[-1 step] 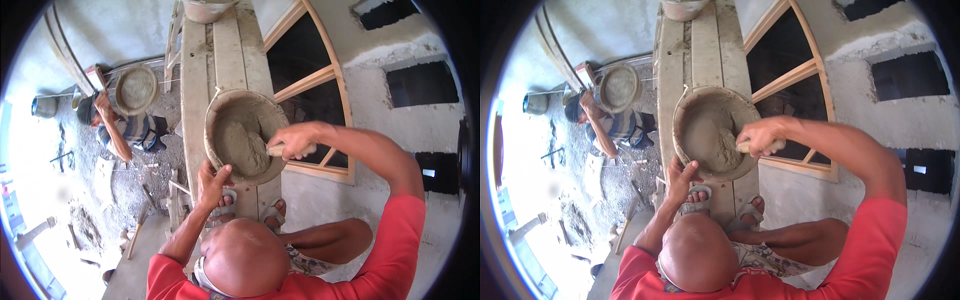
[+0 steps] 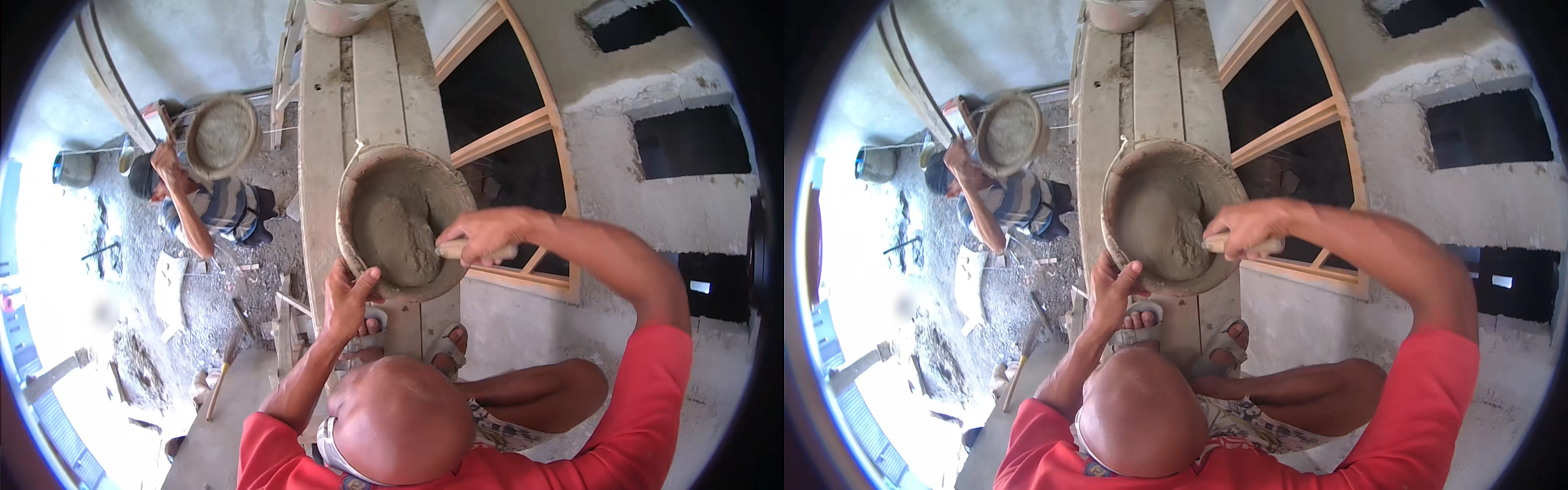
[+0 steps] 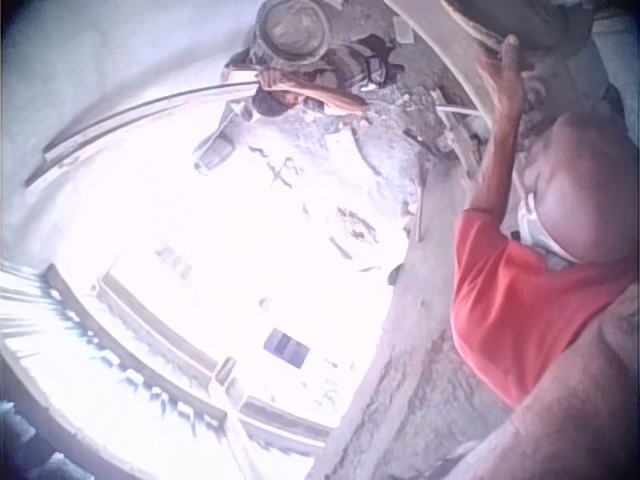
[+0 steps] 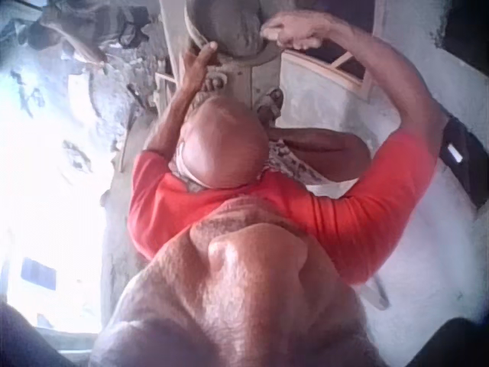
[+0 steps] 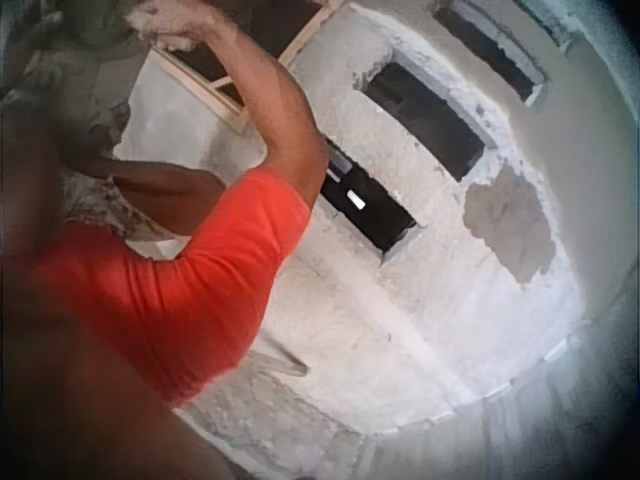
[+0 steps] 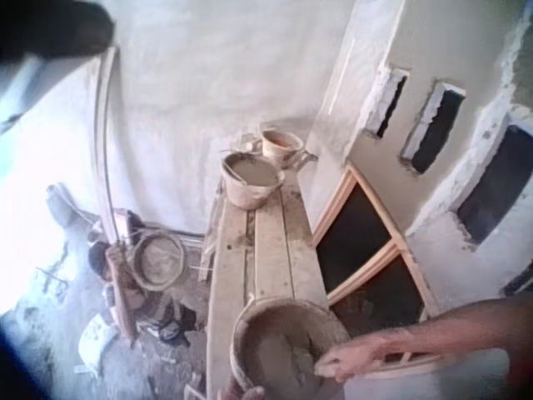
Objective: The person uses a trowel to apply and smooth plaster onto a wall and then sits on a wooden platform to mix more material in a bucket.
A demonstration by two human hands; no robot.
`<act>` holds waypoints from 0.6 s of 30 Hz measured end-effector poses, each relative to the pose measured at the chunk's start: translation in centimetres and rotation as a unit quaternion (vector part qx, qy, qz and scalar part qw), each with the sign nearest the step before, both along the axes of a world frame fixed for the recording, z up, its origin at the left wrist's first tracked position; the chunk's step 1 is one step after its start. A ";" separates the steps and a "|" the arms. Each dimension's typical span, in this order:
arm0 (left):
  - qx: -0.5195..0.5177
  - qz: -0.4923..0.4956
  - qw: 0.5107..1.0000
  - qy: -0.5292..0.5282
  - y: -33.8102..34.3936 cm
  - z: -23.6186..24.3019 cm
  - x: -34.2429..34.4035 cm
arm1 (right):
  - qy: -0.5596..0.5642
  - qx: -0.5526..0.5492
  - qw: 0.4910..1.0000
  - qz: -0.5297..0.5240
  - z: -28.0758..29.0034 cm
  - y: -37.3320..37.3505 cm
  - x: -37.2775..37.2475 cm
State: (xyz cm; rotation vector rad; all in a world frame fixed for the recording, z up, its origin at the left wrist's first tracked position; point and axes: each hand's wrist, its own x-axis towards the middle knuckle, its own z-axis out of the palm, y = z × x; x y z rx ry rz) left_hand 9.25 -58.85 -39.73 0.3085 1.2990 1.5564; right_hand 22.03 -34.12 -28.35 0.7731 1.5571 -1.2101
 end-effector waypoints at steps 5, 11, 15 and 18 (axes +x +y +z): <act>-0.007 -0.011 1.000 -0.002 -0.5 -0.1 -0.7 | 0.056 -0.073 0.948 -0.304 -1.3 -4.6 2.9; -0.007 -0.012 1.000 -0.011 -0.1 -0.4 -0.4 | 0.139 -0.061 0.894 -0.422 -0.1 -6.0 6.5; -0.019 0.027 0.999 -0.003 0.2 0.3 0.0 | 0.227 0.150 0.927 -0.258 3.4 -3.9 6.4; -0.046 0.054 0.997 0.034 0.2 0.1 0.2 | 0.305 0.350 0.885 0.028 6.2 -3.4 5.4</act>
